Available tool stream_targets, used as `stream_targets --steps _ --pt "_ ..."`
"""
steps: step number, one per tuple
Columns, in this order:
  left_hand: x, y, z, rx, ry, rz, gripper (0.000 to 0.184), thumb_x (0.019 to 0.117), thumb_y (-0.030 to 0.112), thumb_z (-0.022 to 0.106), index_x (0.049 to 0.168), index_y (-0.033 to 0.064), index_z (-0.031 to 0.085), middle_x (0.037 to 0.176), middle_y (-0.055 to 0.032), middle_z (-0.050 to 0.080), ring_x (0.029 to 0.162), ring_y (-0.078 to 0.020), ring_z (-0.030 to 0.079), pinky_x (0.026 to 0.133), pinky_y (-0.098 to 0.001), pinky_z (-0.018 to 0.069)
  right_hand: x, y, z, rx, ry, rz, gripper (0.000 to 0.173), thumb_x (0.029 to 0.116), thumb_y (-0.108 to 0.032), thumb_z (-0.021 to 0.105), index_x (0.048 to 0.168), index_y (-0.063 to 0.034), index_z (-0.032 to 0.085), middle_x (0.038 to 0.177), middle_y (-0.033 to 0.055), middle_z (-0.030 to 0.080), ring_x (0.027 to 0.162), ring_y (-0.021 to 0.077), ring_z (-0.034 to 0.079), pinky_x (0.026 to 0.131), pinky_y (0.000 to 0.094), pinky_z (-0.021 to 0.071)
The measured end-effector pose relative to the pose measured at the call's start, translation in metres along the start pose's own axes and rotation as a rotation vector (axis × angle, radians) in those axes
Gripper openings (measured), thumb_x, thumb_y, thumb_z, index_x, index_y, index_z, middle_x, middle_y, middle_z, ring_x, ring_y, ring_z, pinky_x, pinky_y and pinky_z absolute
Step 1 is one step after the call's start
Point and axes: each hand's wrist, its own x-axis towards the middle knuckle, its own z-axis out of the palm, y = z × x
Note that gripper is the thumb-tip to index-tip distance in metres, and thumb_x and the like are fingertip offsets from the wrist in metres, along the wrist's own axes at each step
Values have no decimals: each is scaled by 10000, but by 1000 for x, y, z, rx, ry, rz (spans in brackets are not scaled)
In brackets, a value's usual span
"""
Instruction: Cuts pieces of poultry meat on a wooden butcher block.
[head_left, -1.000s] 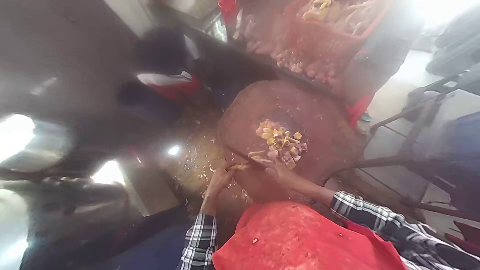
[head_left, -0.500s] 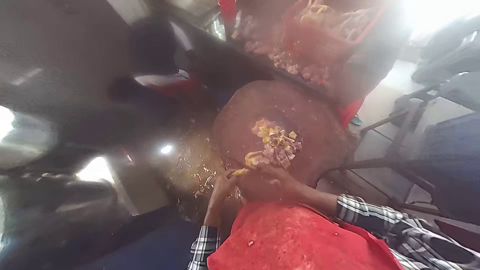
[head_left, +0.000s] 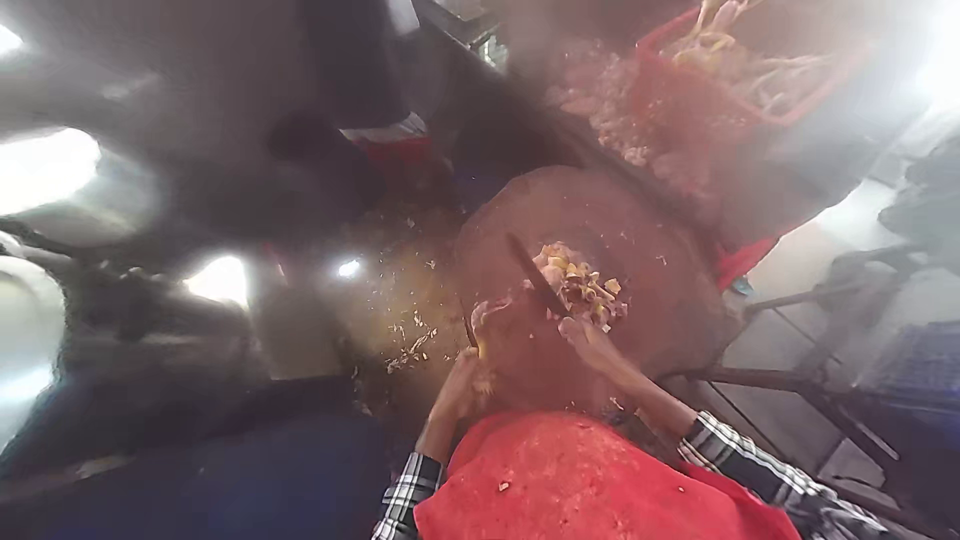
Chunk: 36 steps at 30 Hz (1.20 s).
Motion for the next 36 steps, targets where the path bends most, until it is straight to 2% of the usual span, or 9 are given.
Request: stream_targets --steps 4,7,9,13,20,23,26,32,36 --pt "-2 -24 16 -33 85 -39 532 1046 174 556 1511 79 317 1148 -202 664 923 -312 711 773 -461 620 -22 -73 -10 237 50 -325 788 989 -771 222 1182 -106 597 753 -1 536 606 133 535 553 346 514" --pt "-8 -32 21 -40 20 -80 525 1045 189 567 1503 73 339 1159 -224 670 943 -347 717 791 -487 623 -19 -74 13 241 86 -411 824 980 -778 256 1246 -78 600 832 23 583 691 121 564 636 351 539" --pt "-9 -37 23 -18 -2 -99 529 1044 209 573 1505 87 343 1170 -225 675 966 -362 719 809 -509 627 -7 -36 40 93 9 -315 729 1039 -677 280 1364 -92 570 950 65 658 820 159 647 772 412 588" --pt "-13 -43 19 6 -14 -80 551 1031 227 595 1501 80 347 1159 -215 678 953 -343 722 815 -507 628 24 18 62 -142 -270 108 717 1041 -678 227 1190 -113 641 994 140 683 938 297 683 854 585 548" --pt "-24 -43 16 87 -31 -114 510 1046 200 571 1489 62 360 1163 -197 672 892 -308 724 765 -451 630 -16 -62 49 383 -52 -508 798 969 -790 278 1108 -73 600 733 -29 513 594 70 498 538 279 471" --pt "-22 -43 8 162 -29 -82 485 1039 225 577 1471 69 421 1157 -181 687 919 -299 727 787 -465 634 -2 -4 66 3 -190 -225 658 1066 -615 277 1214 -73 619 897 101 647 793 208 650 743 445 575" --pt "-31 -32 0 281 38 -21 409 1036 263 594 1418 124 545 1121 -126 704 928 -240 710 789 -431 618 16 23 71 -177 -311 48 707 1041 -677 240 1211 -119 639 977 139 687 931 298 687 851 588 548" --pt "-35 -26 -14 395 240 93 443 983 240 684 1380 100 547 1101 -118 704 878 -207 704 772 -404 607 -18 -45 60 382 -139 -414 817 946 -821 278 1105 -87 599 726 -43 500 583 58 487 527 265 463" --pt "-27 -10 -12 475 317 136 370 962 269 707 1277 98 617 964 -74 732 779 -179 717 720 -384 624 -3 17 73 -6 -312 -157 723 1042 -674 258 1196 -84 648 936 95 669 842 200 666 793 460 573"
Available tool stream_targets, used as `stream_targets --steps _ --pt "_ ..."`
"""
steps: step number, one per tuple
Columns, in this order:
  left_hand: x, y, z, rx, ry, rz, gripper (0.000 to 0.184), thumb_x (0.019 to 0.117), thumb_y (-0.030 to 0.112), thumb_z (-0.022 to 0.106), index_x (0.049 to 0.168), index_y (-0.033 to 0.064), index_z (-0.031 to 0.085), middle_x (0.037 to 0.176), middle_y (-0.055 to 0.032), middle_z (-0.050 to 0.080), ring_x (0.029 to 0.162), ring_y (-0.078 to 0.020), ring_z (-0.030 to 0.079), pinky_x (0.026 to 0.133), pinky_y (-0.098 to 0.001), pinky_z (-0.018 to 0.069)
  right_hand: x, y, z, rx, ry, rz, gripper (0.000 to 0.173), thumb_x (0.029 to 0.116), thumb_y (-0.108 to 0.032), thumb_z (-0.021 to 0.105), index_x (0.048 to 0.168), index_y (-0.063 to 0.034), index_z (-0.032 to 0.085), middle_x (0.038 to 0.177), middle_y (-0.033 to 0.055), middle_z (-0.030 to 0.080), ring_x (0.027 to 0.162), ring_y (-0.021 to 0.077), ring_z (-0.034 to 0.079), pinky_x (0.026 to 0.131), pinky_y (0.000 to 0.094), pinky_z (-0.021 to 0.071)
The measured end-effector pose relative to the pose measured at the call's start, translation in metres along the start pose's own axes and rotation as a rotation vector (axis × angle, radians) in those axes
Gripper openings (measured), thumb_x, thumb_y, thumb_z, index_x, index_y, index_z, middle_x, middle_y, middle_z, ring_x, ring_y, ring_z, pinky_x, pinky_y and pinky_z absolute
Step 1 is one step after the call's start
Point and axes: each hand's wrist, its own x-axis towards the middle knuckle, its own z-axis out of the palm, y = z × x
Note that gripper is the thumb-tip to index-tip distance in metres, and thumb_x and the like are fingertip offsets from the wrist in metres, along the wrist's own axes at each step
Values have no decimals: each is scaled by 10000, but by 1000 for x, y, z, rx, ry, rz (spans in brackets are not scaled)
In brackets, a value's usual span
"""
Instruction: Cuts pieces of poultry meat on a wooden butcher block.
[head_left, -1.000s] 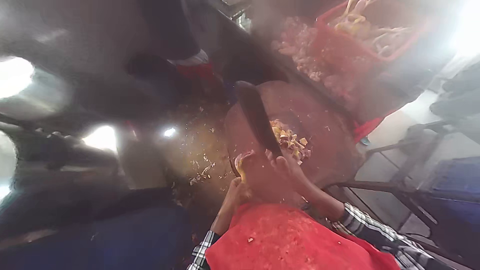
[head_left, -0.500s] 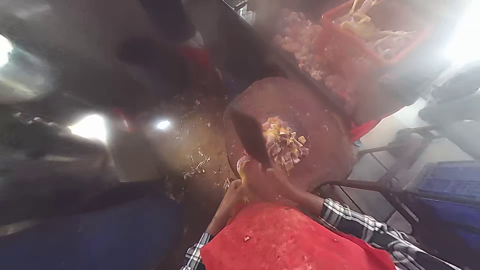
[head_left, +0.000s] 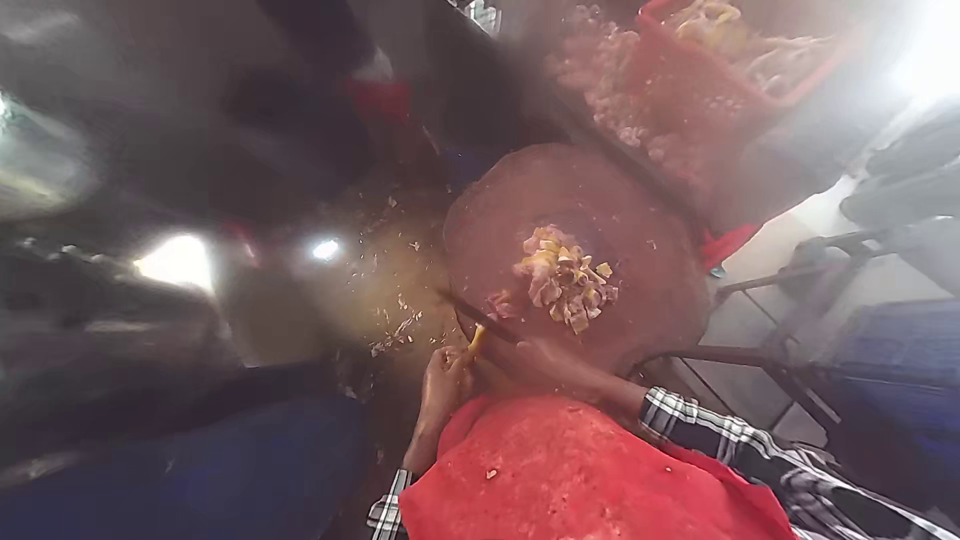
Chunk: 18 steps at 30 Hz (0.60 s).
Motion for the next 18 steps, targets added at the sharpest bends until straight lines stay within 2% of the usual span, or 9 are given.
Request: stream_targets --steps 2,4,6,9,10,12,14,16,18 --pt "6 11 -1 18 -6 34 335 982 281 679 1257 94 642 942 -60 738 784 -166 719 730 -378 624 8 14 -6 -118 -69 198 696 1048 -666 241 1141 -104 642 926 132 660 872 287 668 798 564 543" --pt "17 13 4 6 -22 74 296 1003 262 647 1240 86 660 999 -66 735 848 -165 719 780 -388 624 4 -7 -20 -152 -15 188 683 1048 -660 250 1191 -114 634 929 136 673 881 303 680 813 584 549" --pt "31 8 13 35 -24 78 312 1015 292 624 1256 99 676 1069 -72 731 908 -165 713 827 -403 609 -4 -33 -26 -38 99 19 675 1046 -658 254 1182 -112 626 836 75 627 749 218 639 705 472 560" --pt "37 9 22 59 6 69 330 1007 337 646 1224 92 683 1037 -84 728 880 -176 710 808 -416 607 -9 -57 -15 280 225 -263 818 967 -795 267 1150 -71 603 749 -36 525 604 59 507 550 267 485" --pt "36 11 22 62 15 75 323 1002 328 655 1214 86 683 1035 -84 727 884 -174 707 810 -410 605 -9 -49 -8 255 233 -273 846 966 -797 255 1185 -62 612 769 -21 548 625 68 523 573 279 498" --pt "36 14 23 89 39 88 299 1001 313 661 1192 85 693 1024 -78 734 891 -171 711 818 -412 605 -6 -14 -3 1 104 -75 751 1026 -709 227 1246 -117 634 881 62 656 775 180 652 728 433 577" --pt "35 16 22 102 50 97 269 1013 292 640 1171 83 701 1037 -78 731 921 -172 705 855 -424 593 6 17 -4 -78 -53 149 708 1051 -661 236 1156 -97 651 933 134 665 875 280 671 814 554 549" --pt "36 18 21 79 57 114 247 1027 269 613 1180 102 710 1059 -62 734 942 -153 703 870 -402 589 9 10 -16 -75 -46 204 704 1050 -661 239 1154 -99 650 951 137 668 899 292 672 831 566 547" --pt "34 11 23 55 37 123 265 1038 266 597 1222 109 706 1071 -53 741 935 -145 713 856 -387 604 -3 -14 -21 29 38 114 645 1063 -627 261 1136 -112 642 856 87 631 768 230 644 723 483 562"
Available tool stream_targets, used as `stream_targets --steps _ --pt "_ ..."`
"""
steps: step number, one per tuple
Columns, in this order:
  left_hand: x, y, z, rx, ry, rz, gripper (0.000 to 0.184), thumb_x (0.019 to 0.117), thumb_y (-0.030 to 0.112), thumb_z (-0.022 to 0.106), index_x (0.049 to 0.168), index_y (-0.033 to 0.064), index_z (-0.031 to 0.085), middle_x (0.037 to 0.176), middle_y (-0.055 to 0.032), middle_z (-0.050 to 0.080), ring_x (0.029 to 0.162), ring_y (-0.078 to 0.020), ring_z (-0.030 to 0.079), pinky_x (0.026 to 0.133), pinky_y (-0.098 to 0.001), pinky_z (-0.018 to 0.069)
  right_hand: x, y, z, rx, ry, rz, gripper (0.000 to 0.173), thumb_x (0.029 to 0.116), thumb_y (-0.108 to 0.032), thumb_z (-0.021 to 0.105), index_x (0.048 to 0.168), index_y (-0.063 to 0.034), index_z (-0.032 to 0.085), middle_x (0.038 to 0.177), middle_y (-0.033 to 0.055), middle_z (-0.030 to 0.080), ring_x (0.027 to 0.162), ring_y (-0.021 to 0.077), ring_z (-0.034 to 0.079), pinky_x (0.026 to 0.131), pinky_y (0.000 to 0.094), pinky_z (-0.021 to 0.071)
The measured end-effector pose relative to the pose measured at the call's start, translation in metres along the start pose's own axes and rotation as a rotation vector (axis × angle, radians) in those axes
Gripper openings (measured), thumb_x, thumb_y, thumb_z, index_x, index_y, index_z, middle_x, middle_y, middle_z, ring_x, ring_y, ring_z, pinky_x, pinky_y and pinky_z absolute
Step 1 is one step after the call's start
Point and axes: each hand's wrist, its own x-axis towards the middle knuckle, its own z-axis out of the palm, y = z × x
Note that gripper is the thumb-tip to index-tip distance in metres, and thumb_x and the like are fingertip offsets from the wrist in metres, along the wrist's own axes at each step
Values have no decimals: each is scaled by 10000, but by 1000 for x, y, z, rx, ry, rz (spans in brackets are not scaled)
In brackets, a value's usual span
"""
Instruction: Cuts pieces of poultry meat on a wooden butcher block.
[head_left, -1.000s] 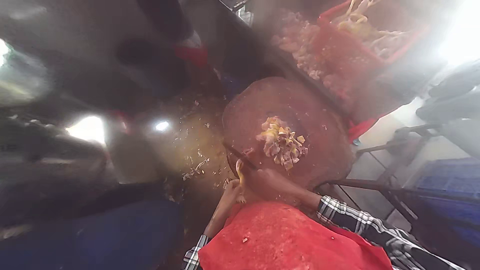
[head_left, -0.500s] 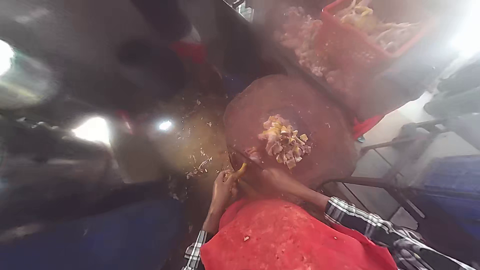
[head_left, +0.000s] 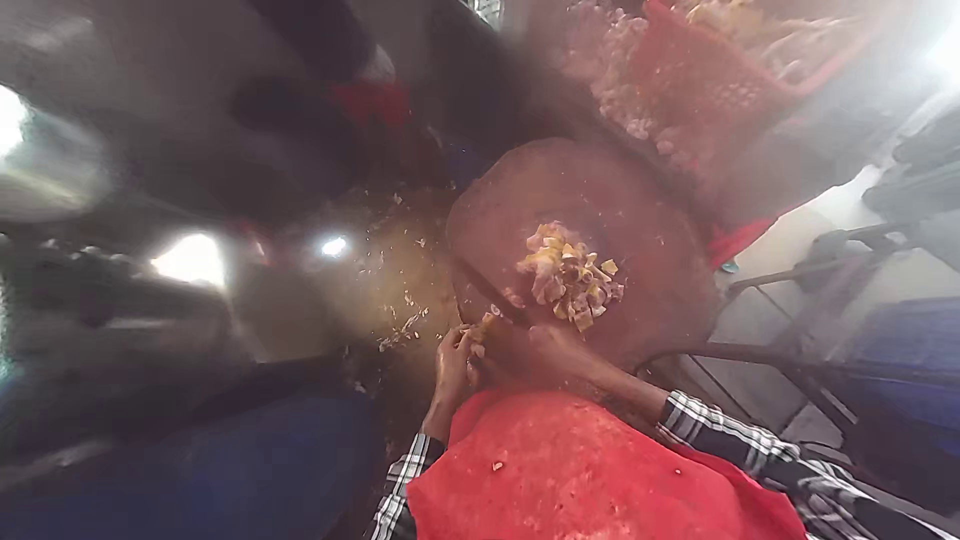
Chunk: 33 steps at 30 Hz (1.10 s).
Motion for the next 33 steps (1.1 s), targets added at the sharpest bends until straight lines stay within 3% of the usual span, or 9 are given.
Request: stream_targets --steps 4,8,11,13,18,23,26,29,33 --pt "1 -5 5 -24 13 14 267 1014 254 638 1211 88 709 1045 -68 743 912 -150 717 847 -383 608 -12 -36 10 352 95 -378 766 970 -789 276 1071 -97 587 705 -46 472 566 56 467 520 258 454" --pt "3 1 4 52 -1 15 255 1008 257 651 1179 77 711 1024 -68 740 898 -153 718 847 -392 613 8 25 19 -18 -126 -22 670 1067 -627 256 1192 -99 650 951 118 673 858 236 669 811 508 558" --pt "1 1 1 -129 25 -16 268 1005 218 660 1208 48 696 1050 -96 742 913 -183 733 848 -398 633 14 46 10 37 -163 169 707 1072 -626 211 1168 -77 646 949 132 650 777 250 642 700 479 552" --pt "1 -1 7 -220 28 -40 302 1001 206 673 1237 18 647 1037 -131 742 879 -223 744 805 -416 647 11 46 1 -25 -66 195 712 1057 -654 218 1154 -97 650 930 125 660 801 263 662 741 509 561" --pt "18 1 26 516 22 -1 434 990 545 590 1188 175 703 956 -59 743 876 -254 718 815 -551 574 -6 -30 -27 93 72 -50 627 1062 -622 260 1151 -114 616 792 31 561 668 165 577 635 390 531" --pt "12 3 27 435 4 6 403 973 542 620 1138 187 714 829 -13 720 759 -189 696 740 -487 582 -20 -63 -13 261 151 -415 854 944 -825 258 1152 -71 599 744 -30 514 620 70 514 575 284 494" --pt "5 -15 3 313 64 6 338 1004 458 617 1160 173 713 871 -6 744 782 -160 711 764 -457 597 -10 -5 15 -68 34 -156 717 1038 -677 234 1316 -136 611 920 75 679 814 198 675 758 466 584" --pt "2 -29 -41 230 170 -61 361 1054 363 553 1255 91 679 1045 -102 741 918 -222 719 869 -487 590 5 27 29 -170 -141 157 718 1045 -674 251 1087 -63 627 883 158 637 835 315 657 770 576 536" --pt "0 -34 -106 18 430 -27 379 1082 261 493 1333 -6 585 1019 -161 693 758 -211 665 695 -411 587 -2 19 30 -259 -135 191 725 1042 -678 261 1169 -60 619 962 177 674 926 342 684 836 593 543"
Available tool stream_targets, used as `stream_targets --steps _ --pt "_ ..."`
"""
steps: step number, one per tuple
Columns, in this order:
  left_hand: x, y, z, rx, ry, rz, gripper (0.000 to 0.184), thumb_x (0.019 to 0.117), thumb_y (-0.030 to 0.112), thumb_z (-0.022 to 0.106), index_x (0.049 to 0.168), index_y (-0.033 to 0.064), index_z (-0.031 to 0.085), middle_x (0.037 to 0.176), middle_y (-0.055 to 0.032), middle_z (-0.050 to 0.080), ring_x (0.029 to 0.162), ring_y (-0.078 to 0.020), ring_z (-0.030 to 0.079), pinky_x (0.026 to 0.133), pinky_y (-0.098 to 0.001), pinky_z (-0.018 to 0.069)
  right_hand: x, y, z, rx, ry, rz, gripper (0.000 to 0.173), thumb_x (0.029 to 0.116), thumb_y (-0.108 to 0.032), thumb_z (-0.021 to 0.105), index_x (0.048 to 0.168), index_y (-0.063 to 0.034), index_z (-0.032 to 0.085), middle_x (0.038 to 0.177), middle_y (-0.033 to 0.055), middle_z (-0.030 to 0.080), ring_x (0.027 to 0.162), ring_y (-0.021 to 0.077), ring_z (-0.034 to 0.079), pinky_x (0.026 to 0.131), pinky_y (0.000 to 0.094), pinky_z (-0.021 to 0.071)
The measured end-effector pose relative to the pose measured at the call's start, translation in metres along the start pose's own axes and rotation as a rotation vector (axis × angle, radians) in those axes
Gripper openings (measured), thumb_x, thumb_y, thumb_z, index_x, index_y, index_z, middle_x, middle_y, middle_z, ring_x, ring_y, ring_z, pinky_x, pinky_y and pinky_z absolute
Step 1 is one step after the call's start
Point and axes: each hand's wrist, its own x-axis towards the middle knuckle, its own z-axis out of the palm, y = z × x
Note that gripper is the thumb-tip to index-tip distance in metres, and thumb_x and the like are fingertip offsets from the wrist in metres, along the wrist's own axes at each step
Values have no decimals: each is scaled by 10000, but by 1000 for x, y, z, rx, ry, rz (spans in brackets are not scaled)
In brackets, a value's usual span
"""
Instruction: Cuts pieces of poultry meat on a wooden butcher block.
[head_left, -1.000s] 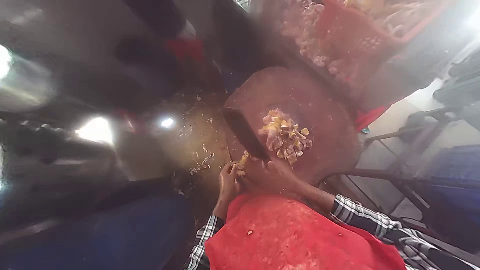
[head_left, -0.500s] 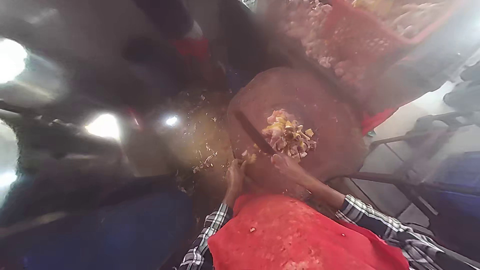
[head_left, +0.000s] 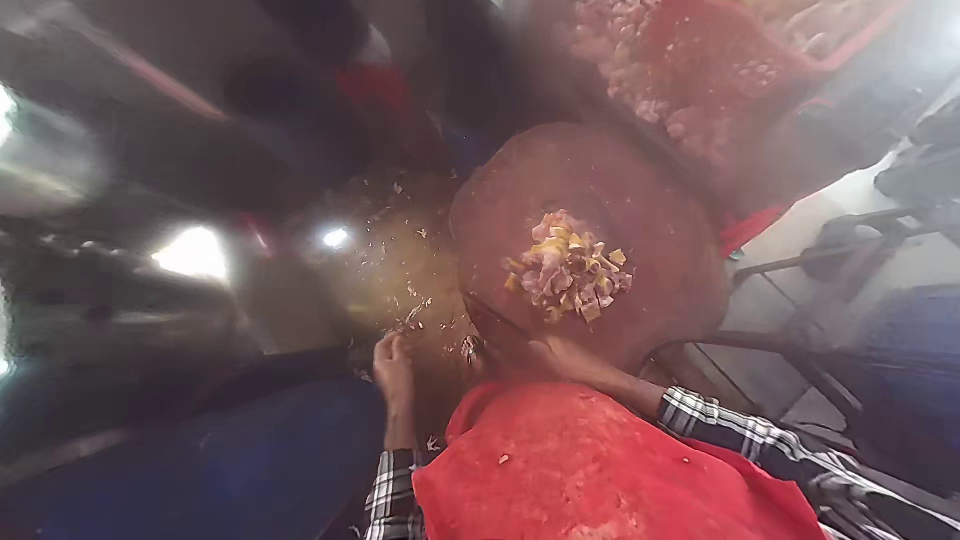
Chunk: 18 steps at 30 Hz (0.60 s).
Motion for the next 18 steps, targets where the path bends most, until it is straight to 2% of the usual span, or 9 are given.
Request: stream_targets --steps 2,3,6,8,10,11,14,16,18 --pt "10 21 -12 -44 98 99 353 1072 233 499 1322 -1 586 993 -125 677 727 -163 635 663 -357 563 1 5 2 -46 27 -32 715 1037 -686 274 1212 -82 614 981 174 687 953 345 694 846 605 548" --pt "8 45 -12 -46 85 173 339 1069 220 499 1308 -1 592 1020 -115 679 762 -147 645 690 -340 569 2 6 3 -72 35 -45 703 1036 -683 292 1229 -89 613 987 177 694 963 355 699 844 616 552" --pt "-20 132 20 87 -228 381 313 1066 201 520 1270 -7 634 1157 -145 691 962 -180 700 864 -391 602 6 10 7 -165 16 -75 626 1050 -629 347 1283 -102 593 1054 189 704 1031 387 695 874 633 545" --pt "-35 167 64 252 -535 471 280 1053 264 563 1215 80 699 1155 -80 715 1029 -158 695 938 -404 578 2 15 8 -228 29 -162 556 1061 -581 379 1279 -111 580 1045 174 705 1007 384 700 850 632 551" --pt "-44 174 109 493 -804 489 291 1048 380 546 1213 209 715 1168 -3 716 1060 -141 686 964 -439 561 -7 25 11 -298 40 -243 463 1047 -505 463 1250 -112 602 1036 172 709 971 400 705 800 653 552" --pt "-48 172 126 589 -878 494 300 1045 417 538 1209 240 716 1166 9 719 1070 -151 685 972 -467 552 -13 31 13 -343 28 -254 424 1037 -470 499 1251 -121 608 1035 177 713 956 418 706 774 666 552" --pt "-63 156 169 740 -945 540 292 1032 398 550 1191 226 726 1163 -6 726 1091 -182 685 978 -495 544 -23 56 17 -414 15 -255 337 1014 -346 590 1277 -135 599 1025 195 716 905 453 705 729 681 547" --pt "-74 140 195 863 -951 616 303 1013 389 563 1214 231 726 1239 -31 705 1159 -224 668 989 -518 542 -21 68 23 -411 29 -268 324 988 -270 633 1282 -136 615 1089 197 710 947 457 698 743 685 547" --pt "-83 126 214 965 -914 686 323 987 392 591 1234 228 719 1300 -91 654 1155 -296 660 936 -552 561 -19 68 23 -379 38 -279 344 990 -238 626 1320 -142 613 1138 211 703 982 468 690 764 695 540"
